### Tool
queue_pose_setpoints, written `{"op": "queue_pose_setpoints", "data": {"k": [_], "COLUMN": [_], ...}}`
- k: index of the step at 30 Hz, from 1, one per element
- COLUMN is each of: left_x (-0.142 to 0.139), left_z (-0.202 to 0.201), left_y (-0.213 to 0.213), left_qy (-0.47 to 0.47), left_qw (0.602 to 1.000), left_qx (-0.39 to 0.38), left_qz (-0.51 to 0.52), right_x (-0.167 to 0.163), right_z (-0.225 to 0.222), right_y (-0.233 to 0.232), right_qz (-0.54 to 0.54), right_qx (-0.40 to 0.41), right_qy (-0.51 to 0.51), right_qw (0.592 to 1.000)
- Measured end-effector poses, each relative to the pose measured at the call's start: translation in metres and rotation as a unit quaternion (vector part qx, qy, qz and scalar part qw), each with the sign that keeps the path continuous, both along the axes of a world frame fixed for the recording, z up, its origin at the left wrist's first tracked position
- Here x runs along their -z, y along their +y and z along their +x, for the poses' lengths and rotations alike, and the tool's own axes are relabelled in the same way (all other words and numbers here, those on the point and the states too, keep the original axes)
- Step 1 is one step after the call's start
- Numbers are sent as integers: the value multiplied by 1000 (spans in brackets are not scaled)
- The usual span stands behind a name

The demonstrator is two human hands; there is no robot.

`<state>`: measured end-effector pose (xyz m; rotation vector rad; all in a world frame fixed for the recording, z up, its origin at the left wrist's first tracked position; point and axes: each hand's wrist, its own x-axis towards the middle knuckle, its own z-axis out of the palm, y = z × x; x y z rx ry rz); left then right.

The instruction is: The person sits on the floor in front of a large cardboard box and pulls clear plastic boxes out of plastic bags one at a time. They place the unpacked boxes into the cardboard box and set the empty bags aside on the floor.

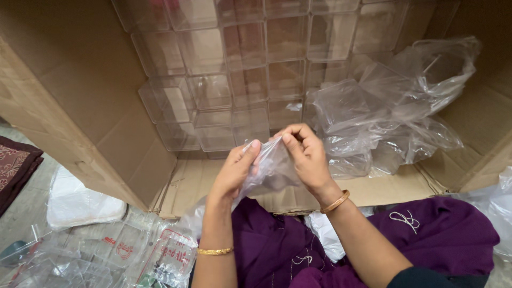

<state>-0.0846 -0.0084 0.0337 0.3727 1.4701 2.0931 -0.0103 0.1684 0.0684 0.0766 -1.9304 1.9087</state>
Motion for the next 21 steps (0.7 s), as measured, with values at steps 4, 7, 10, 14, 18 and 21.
{"op": "queue_pose_setpoints", "data": {"k": [4, 7, 10, 14, 18, 21], "left_x": [-11, -19, -22, -15, -1, 15], "left_z": [1, -1, -1, 1, -5, -16], "left_y": [1, 1, 2, 4, -14, -38], "left_qy": [34, 64, 53, -15, -48, -34], "left_qw": [994, 993, 990, 997, 994, 991], "left_qx": [-96, -87, -133, -34, 13, 78], "left_qz": [42, 47, 13, 65, 94, 105], "right_x": [-7, -13, -14, 3, 31, 40], "right_z": [-2, 1, 1, -9, -3, 15], "right_y": [-2, -4, -5, -4, 8, 24], "right_qz": [40, 108, 129, -160, -262, -204], "right_qx": [51, 85, 99, 6, -189, -322], "right_qy": [-52, -98, -88, -38, -124, -143], "right_qw": [997, 986, 983, 986, 938, 913]}}
